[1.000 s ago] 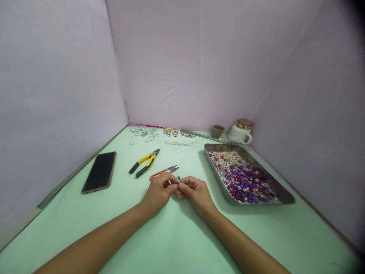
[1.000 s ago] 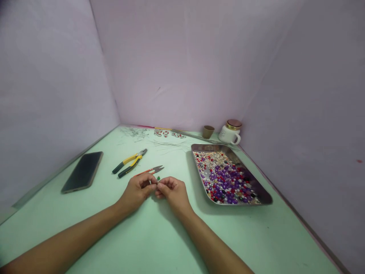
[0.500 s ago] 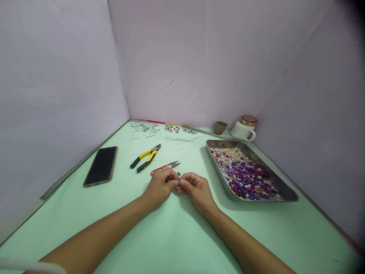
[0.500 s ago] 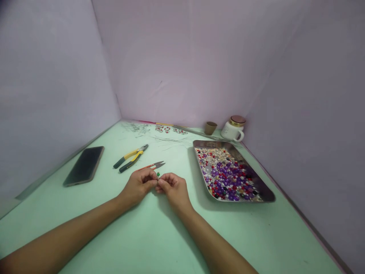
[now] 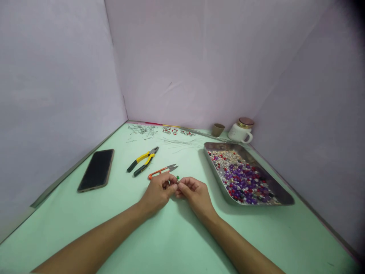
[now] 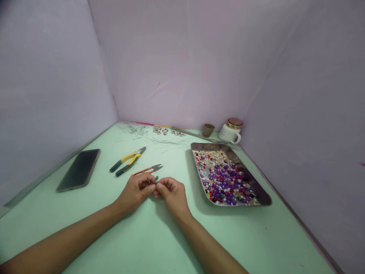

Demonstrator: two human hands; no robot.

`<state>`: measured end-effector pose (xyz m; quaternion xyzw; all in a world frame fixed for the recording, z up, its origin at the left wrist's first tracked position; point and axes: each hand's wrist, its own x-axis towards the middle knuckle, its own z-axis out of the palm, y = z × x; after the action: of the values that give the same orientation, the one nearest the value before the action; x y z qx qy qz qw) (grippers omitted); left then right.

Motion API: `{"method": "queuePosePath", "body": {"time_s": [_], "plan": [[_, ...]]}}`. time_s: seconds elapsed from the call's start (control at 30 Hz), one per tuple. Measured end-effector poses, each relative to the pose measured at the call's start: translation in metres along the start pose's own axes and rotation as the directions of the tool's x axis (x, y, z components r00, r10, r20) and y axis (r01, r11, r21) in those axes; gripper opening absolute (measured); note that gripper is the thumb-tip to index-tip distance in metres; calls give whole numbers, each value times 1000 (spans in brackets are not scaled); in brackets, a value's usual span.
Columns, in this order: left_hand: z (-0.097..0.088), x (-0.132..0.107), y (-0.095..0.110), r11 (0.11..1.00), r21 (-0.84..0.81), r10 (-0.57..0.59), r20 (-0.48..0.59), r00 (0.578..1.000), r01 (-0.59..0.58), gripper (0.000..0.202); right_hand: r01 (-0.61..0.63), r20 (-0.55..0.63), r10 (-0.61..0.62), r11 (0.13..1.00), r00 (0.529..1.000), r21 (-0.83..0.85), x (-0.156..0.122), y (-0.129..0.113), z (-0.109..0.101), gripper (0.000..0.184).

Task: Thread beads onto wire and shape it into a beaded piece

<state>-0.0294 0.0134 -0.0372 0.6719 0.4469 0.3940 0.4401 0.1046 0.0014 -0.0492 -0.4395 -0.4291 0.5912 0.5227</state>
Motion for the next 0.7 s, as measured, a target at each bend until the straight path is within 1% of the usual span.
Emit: {"method": "queuePosePath", "body": {"time_s": [0.07,0.13,0.23,0.3,0.37,0.4,0.47,0.53,0.57,0.6,0.67,0.7], "plan": [[0,0,-1,1000,-8,-13,-12,1000,12,6,-7,21,7,1000,1000,-10,0,1,-1,21],[-1,1,-1,997,-53,-53,-34,998,51,7,-13,33,15,999,999,-46,-3,1,-2,22],[-1,1,-1,984,-117,-141,-62,988,133,10,-54,54,65,980,996,-192,-15,-7,-4,21],[-1,1,-1,977,-128,-178,-64,982,169,11,-80,114,125,938,986,-338,-23,-20,-6,17],[-1,2,-1,973,-133,-193,-40,980,186,11,-39,175,136,882,975,-469,-21,-40,-10,13],[-1,2,-1,972,-138,-197,-26,980,192,11,-2,198,124,851,972,-525,-14,-51,-13,12],[-1,3,-2,969,-143,-203,9,979,202,10,88,235,77,780,969,-619,14,-75,-19,13],[-1,5,-3,966,-135,-216,34,976,219,10,133,242,66,684,968,-718,60,-95,-26,15],[-1,6,-4,966,-126,-223,42,974,227,10,155,235,53,607,971,-779,87,-102,-29,16],[-1,6,-4,966,-118,-228,44,973,232,9,194,236,18,513,972,-837,116,-108,-30,17],[-1,8,-7,966,-105,-233,33,972,235,5,256,251,-55,294,966,-921,172,-112,-31,20],[-1,9,-9,968,-100,-231,24,973,232,4,251,243,-63,255,968,-934,197,-111,-30,22]]}}
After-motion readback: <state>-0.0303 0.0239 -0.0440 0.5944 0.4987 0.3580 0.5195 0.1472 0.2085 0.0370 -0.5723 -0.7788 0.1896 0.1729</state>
